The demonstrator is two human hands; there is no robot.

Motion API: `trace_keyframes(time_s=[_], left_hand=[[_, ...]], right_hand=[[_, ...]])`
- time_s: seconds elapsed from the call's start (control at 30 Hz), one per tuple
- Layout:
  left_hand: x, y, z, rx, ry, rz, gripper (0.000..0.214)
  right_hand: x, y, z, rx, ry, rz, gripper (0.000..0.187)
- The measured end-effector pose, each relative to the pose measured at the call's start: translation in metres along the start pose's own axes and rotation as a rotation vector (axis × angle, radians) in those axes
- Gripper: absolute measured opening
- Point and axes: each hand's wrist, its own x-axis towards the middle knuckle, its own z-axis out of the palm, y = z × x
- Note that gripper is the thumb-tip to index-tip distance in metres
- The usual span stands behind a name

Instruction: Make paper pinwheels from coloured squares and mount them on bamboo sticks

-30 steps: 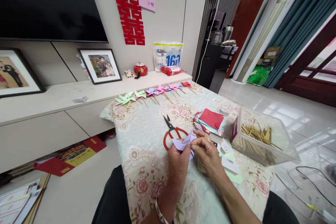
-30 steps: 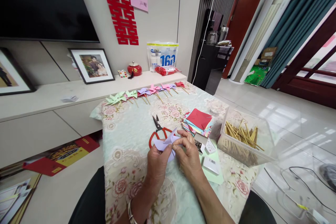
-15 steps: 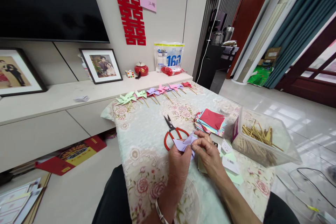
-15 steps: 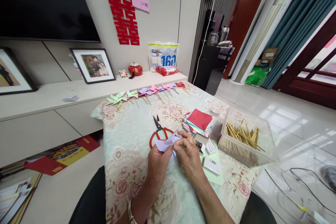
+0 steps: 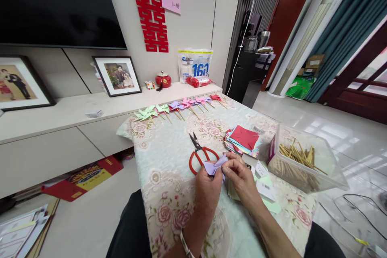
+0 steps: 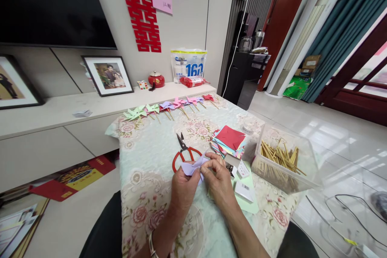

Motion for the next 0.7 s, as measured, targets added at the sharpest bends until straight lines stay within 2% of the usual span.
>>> trace_keyframes(time_s=[0.4,0.7], left_hand=[[-0.0017,0.0034,-0.0005,0.162,-0.031,0.093,0.017],[-0.001,0.0034,-0.0002,0.206,-0.011,0.125,0.016]], right_hand=[[-0.0013,-0.0009,0.0001,-0.007,0.008,0.004,0.019],[-0.0002,0.0034,-0.0018,0.028,-0.005,0.027,0.019]])
